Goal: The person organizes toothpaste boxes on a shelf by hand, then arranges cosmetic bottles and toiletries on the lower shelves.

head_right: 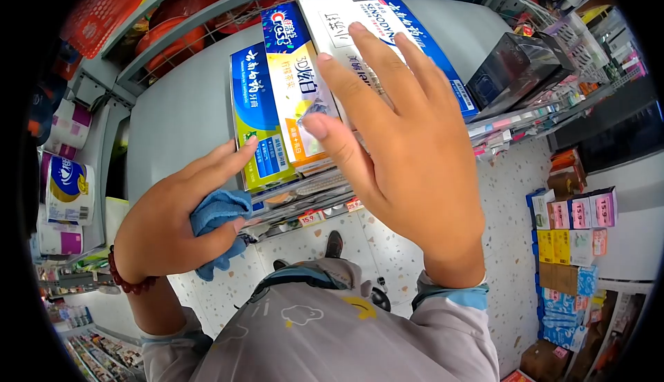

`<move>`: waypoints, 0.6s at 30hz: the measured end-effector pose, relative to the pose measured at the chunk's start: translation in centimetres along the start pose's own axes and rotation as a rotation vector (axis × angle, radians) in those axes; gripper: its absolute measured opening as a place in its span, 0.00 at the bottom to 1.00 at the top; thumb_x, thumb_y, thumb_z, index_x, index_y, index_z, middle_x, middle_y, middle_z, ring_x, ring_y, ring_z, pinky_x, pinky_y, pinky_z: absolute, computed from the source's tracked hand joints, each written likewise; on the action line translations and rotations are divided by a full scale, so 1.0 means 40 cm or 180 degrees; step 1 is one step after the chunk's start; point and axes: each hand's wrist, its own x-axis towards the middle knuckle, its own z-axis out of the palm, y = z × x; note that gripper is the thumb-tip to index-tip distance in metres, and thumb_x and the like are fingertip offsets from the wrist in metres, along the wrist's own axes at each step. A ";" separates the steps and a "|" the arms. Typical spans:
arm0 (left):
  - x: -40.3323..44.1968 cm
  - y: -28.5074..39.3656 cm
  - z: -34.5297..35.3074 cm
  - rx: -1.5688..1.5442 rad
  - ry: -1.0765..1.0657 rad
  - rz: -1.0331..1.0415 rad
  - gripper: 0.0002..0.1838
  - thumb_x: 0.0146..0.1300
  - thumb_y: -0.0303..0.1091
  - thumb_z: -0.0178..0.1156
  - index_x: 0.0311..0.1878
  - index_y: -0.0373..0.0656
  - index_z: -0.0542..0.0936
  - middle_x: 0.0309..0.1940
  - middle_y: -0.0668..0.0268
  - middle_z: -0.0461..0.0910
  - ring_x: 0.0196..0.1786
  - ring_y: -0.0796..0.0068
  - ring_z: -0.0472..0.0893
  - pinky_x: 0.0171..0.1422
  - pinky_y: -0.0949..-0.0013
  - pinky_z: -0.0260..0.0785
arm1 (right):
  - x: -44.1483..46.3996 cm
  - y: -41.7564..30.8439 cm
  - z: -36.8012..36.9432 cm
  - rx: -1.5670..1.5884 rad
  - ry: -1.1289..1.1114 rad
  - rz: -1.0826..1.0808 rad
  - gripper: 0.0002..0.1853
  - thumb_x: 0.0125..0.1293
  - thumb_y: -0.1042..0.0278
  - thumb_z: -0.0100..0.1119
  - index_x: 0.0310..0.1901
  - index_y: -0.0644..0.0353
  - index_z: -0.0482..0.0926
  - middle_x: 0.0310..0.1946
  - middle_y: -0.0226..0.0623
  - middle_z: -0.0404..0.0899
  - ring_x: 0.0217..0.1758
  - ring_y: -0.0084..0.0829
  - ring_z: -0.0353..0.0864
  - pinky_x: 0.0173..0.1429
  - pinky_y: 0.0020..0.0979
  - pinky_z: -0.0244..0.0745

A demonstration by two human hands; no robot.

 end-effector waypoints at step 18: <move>0.000 0.015 0.005 -0.0163 -0.0086 -0.0003 0.47 0.60 0.32 0.70 0.85 0.42 0.64 0.58 0.43 0.85 0.53 0.48 0.88 0.60 0.60 0.78 | 0.001 -0.027 -0.013 -0.0274 -0.0148 0.0258 0.30 0.68 0.51 0.73 0.68 0.56 0.84 0.70 0.47 0.80 0.71 0.52 0.79 0.77 0.55 0.67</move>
